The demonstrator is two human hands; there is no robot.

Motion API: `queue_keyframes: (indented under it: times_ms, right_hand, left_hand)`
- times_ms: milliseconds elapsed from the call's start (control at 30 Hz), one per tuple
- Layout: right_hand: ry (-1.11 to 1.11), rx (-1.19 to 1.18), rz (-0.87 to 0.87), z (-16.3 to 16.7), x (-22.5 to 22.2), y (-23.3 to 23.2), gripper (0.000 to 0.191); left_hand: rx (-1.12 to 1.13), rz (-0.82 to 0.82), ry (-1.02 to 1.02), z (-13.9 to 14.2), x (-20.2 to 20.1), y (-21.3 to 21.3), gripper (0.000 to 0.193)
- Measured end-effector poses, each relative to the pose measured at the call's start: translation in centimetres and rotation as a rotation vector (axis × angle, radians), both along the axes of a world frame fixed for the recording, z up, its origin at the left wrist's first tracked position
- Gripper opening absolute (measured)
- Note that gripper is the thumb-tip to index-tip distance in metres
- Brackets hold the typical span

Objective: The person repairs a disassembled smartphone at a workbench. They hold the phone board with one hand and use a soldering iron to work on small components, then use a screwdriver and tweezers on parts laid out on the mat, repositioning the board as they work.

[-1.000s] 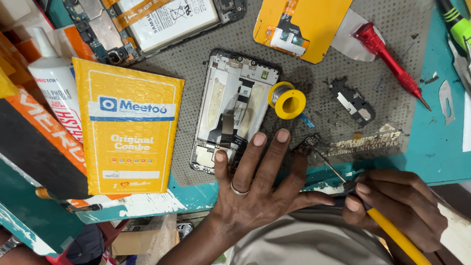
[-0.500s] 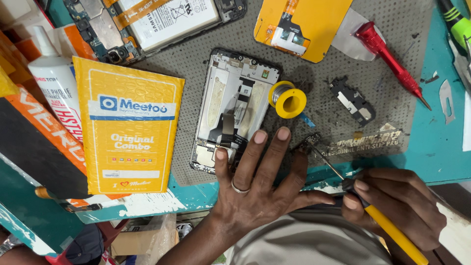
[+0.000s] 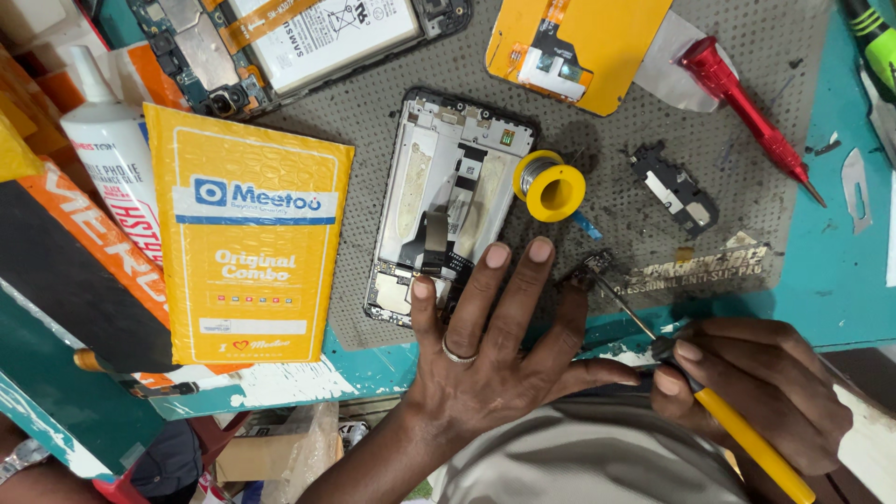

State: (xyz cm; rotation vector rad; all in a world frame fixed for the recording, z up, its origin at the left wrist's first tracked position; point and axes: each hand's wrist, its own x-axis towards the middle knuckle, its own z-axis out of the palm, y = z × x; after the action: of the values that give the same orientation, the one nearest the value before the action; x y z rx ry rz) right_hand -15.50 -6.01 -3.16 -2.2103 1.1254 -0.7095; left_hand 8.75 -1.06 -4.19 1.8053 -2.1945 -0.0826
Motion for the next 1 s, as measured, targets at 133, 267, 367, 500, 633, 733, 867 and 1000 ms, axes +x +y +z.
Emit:
queue_keyframes:
  times_ms: [133,267,367,500,633,733,867,1000]
  right_hand:
    - [-0.009,-0.008,0.000,-0.03,0.06,-0.04,0.024]
    - [-0.012,-0.032,0.023,-0.10,0.05,-0.38,0.024]
    - [-0.033,-0.049,0.098,-0.09,-0.19,-0.72,0.025]
    - [-0.041,-0.033,0.043,-0.34,-0.13,-0.50,0.024]
    - [-0.068,-0.060,0.061,-0.69,-0.25,-0.60,0.024]
    - [-0.088,-0.081,0.082,-0.83,-0.29,-0.76,0.023]
    - [-0.063,-0.097,0.076,-0.58,-0.31,-0.74,0.020]
    - [-0.072,-0.104,0.093,-0.54,-0.37,-0.79,0.020]
  left_hand:
    - [0.002,0.001,0.002,0.01,0.00,0.00,0.073]
    - [0.002,0.000,-0.008,0.08,0.04,-0.03,0.074]
    - [-0.004,0.004,-0.009,0.02,-0.04,-0.11,0.074]
    - [0.004,0.000,-0.006,0.00,-0.03,-0.06,0.075]
    - [0.011,0.001,0.000,-0.03,-0.05,0.00,0.074]
    - [0.008,-0.002,-0.001,-0.03,0.03,0.00,0.074]
    - [-0.001,0.000,0.001,0.03,0.05,-0.07,0.074]
    - [0.008,-0.004,0.002,0.08,0.06,0.03,0.074]
